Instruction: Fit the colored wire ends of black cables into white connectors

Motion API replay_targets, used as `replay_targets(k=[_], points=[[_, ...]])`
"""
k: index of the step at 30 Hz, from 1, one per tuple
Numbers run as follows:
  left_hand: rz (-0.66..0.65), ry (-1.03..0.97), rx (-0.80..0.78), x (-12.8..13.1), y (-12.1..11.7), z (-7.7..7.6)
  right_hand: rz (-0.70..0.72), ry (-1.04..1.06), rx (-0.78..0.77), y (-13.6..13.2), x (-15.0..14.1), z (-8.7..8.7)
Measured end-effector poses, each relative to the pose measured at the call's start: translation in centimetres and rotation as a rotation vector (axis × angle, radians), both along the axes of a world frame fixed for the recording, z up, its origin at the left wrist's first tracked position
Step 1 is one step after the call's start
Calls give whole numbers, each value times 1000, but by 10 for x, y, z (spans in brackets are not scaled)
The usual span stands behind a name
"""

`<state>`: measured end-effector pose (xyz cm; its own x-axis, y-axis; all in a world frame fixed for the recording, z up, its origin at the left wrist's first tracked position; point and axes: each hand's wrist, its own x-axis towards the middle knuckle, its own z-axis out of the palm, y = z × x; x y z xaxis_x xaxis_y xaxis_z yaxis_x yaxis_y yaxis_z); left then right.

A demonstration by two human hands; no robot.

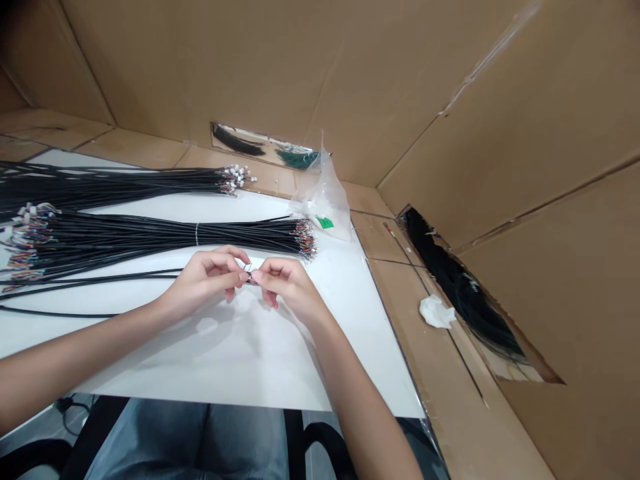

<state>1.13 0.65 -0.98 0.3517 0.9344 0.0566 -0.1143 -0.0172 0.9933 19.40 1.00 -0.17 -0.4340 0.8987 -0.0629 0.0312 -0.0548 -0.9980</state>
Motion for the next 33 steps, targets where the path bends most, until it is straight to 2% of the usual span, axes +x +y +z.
replay_targets(k=[5,10,20,33], points=[[21,-3,68,2,-3,0,42,208,-317,1,-3,1],[74,-5,181,3,-4,-5,29,286,-472,1,-5,2],[119,116,274,2,-2,-7,9,310,-457,0,-8,0],[160,109,226,3,-2,-7,-3,249,-404,-1,-9,-1]])
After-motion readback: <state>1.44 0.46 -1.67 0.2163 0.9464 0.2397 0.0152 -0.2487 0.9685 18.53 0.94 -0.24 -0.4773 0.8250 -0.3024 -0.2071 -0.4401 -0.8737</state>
